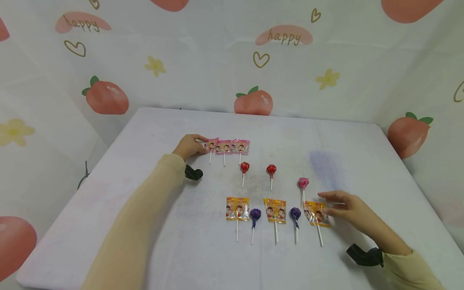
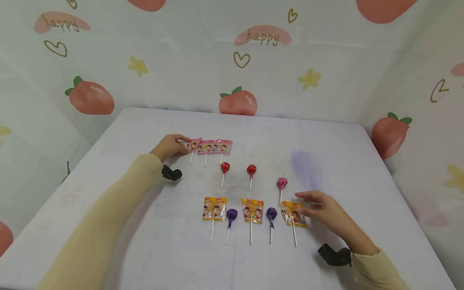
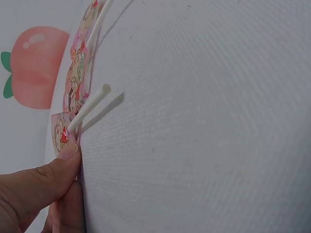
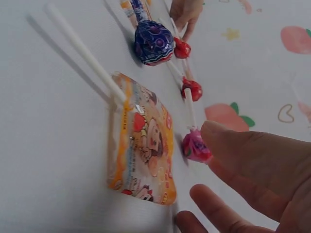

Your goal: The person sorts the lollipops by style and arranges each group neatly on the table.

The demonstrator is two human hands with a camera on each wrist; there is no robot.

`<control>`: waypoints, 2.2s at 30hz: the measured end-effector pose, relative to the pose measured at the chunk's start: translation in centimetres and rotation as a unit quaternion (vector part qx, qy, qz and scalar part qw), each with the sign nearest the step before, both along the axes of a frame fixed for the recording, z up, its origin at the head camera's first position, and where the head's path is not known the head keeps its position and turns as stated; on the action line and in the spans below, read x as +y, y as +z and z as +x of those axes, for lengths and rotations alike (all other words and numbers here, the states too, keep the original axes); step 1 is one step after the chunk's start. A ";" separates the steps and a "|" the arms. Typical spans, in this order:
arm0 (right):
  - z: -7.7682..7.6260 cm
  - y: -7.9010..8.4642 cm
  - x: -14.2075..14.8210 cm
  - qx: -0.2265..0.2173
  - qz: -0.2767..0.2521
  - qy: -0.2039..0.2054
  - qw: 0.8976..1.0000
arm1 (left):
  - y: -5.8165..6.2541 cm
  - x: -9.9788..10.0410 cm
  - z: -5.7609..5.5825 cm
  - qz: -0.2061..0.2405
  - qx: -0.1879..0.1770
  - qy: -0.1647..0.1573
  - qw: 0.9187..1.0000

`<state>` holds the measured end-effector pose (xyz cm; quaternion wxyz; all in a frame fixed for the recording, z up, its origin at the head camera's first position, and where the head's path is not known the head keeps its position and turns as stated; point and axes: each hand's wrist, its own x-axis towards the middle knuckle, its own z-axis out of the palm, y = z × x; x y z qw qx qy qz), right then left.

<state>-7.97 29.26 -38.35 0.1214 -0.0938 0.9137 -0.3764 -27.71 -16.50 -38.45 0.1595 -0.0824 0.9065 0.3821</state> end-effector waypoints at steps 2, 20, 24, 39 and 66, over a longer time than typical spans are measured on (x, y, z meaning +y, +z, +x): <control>0.1 -0.2 0.1 0.001 -0.002 -0.003 1.000 | 0.0 0.0 0.0 0.002 0.000 0.001 1.000; 1.3 -1.5 0.1 0.052 0.045 0.041 0.997 | -0.5 0.0 0.0 0.009 -0.009 0.009 1.000; 1.3 -1.4 -0.2 0.034 0.035 0.037 0.998 | -0.5 0.0 0.0 0.009 -0.010 0.009 1.000; 0.8 -1.7 -0.7 0.060 0.049 0.035 0.996 | -0.3 0.0 -0.1 0.013 -0.007 0.011 1.000; 0.3 -0.7 0.3 -0.010 -0.031 -0.028 0.999 | -0.6 0.0 -0.3 0.007 -0.009 0.011 1.000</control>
